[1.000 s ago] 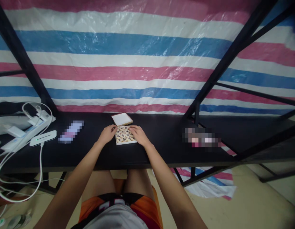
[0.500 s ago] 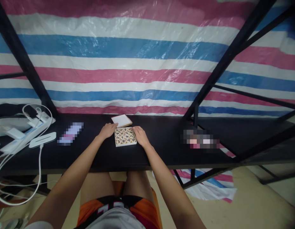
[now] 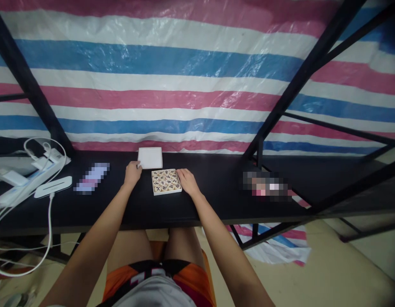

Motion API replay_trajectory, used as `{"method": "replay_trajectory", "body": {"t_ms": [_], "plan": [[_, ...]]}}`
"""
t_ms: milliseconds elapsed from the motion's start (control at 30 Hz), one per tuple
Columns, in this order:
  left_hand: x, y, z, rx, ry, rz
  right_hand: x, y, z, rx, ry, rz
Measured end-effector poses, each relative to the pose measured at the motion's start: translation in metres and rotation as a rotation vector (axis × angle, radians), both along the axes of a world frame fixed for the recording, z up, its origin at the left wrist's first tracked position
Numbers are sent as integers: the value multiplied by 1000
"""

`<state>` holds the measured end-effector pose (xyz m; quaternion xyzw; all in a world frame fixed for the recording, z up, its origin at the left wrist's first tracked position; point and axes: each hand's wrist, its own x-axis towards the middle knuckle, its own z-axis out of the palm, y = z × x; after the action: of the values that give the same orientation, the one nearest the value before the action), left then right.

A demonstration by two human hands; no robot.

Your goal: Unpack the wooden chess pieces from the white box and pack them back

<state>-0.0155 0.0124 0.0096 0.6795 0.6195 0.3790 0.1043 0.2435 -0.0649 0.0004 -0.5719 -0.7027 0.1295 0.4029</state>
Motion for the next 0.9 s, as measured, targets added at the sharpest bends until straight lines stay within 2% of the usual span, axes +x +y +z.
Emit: {"method": "replay_trajectory", "body": {"t_ms": [200,333,433,533,700,900], "plan": [[5,2,1,-100,-307,-47,0,-1,1,-29,70,-3],[10,4,-1,-193,-482,-214,0,-1,1,-63,100,-18],[14,2,1,-169,-472,-370,0,-1,1,-82,159,-41],[16,-2,4,-131,-404,-470,1,0,0,-93,233,-60],[13,-6,9,-189,-301,-557,5,3,-5,-80,293,-100],[7,-4,6,-280,-316,-652,8,7,-6,-61,389,-94]]}}
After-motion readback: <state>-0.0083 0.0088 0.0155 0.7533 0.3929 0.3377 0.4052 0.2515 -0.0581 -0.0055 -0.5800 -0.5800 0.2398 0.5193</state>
